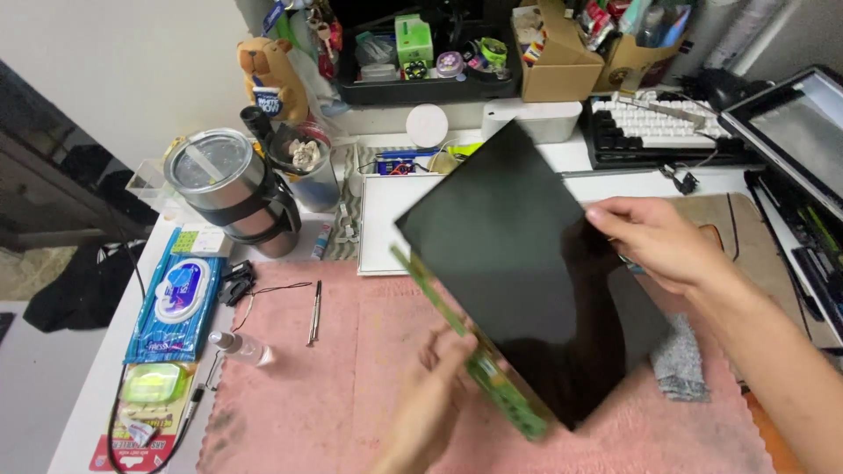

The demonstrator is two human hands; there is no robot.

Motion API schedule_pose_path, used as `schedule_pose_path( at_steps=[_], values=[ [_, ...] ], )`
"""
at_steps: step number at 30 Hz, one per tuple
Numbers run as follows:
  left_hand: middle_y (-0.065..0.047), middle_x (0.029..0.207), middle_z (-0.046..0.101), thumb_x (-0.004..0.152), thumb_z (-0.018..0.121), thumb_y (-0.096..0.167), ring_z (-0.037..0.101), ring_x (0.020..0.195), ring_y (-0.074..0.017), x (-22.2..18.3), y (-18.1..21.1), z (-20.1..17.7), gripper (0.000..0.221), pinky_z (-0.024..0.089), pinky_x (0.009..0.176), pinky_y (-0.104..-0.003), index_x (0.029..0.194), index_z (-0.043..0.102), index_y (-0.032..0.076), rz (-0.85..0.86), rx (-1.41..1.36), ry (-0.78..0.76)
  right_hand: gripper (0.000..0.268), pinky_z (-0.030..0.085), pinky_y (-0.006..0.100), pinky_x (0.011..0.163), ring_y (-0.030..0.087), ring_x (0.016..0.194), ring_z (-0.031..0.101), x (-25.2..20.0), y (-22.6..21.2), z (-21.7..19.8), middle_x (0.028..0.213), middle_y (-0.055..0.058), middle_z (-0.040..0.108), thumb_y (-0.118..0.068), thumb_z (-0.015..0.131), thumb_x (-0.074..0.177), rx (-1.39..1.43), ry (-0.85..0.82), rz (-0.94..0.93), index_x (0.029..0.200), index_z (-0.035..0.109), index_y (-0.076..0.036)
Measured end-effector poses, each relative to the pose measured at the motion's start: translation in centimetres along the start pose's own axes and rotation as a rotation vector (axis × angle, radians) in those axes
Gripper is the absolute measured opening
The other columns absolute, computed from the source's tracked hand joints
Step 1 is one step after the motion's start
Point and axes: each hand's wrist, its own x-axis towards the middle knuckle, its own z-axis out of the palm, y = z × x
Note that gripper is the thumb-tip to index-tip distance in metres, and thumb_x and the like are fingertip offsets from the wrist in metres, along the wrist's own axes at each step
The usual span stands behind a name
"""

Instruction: Cleaning an LCD panel using a spray bottle, a cloth, and a small brush to remove residue or dust.

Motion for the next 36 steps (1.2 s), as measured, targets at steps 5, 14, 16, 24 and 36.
schedule_pose_path(
  at_steps=[5, 14, 16, 24, 36],
  values=[
    [0.002, 0.073, 0.032, 0.113, 0.072, 0.002, 0.043, 0.068, -0.0092, -0.4, -4.7, -2.6, 0.021, 0.066, 0.084, -0.041, 0.132, 0.069, 0.011, -0.133, -0.050, 0.081, 0.035, 0.047, 0.028, 0.111, 0.013, 0.121, 0.068, 1.3, -4.7, 3.2, 0.137, 0.004, 0.085, -0.023, 0.073, 0.112, -0.340, -0.084, 0.075, 0.137, 0.087, -0.004],
    [0.000, 0.073, 0.032, 0.115, 0.070, 0.000, 0.041, 0.068, -0.0098, -4.0, -5.9, -3.2, 0.011, 0.074, 0.101, -0.050, 0.109, 0.066, 0.008, -0.319, -0.161, 0.142, 0.034, 0.050, 0.031, 0.116, 0.013, 0.127, 0.077, 2.3, -7.5, 9.6, 0.134, 0.002, 0.090, -0.033, 0.075, 0.108, -0.695, -0.318, 0.081, 0.130, 0.092, -0.013],
    [0.002, 0.070, 0.028, 0.116, 0.067, -0.001, 0.036, 0.064, -0.0084, -5.0, -6.1, -3.2, 0.014, 0.074, 0.105, -0.051, 0.107, 0.064, 0.008, -0.327, -0.191, 0.154, 0.033, 0.049, 0.032, 0.121, 0.013, 0.136, 0.077, 1.4, -8.7, 11.5, 0.139, 0.001, 0.090, -0.031, 0.071, 0.111, -0.704, -0.378, 0.088, 0.132, 0.092, -0.017],
    [0.003, 0.063, 0.029, 0.115, 0.068, 0.000, 0.042, 0.061, -0.0076, -7.9, -5.9, -4.3, 0.057, 0.074, 0.116, -0.053, 0.066, 0.044, 0.014, -0.358, -0.216, 0.229, 0.035, 0.052, 0.034, 0.118, 0.015, 0.133, 0.078, 1.0, -6.4, 15.5, 0.136, -0.001, 0.091, -0.032, 0.067, 0.113, -0.750, -0.535, 0.064, 0.134, 0.090, -0.017],
    [0.001, 0.069, 0.024, 0.117, 0.061, 0.000, 0.032, 0.064, -0.0101, -8.4, -4.7, -4.7, 0.063, 0.072, 0.117, -0.054, 0.063, 0.032, 0.016, -0.324, -0.214, 0.206, 0.037, 0.053, 0.034, 0.110, 0.015, 0.122, 0.078, 1.1, -4.0, 15.6, 0.130, 0.001, 0.090, -0.036, 0.067, 0.113, -0.704, -0.531, 0.018, 0.134, 0.089, -0.016]
  ],
)
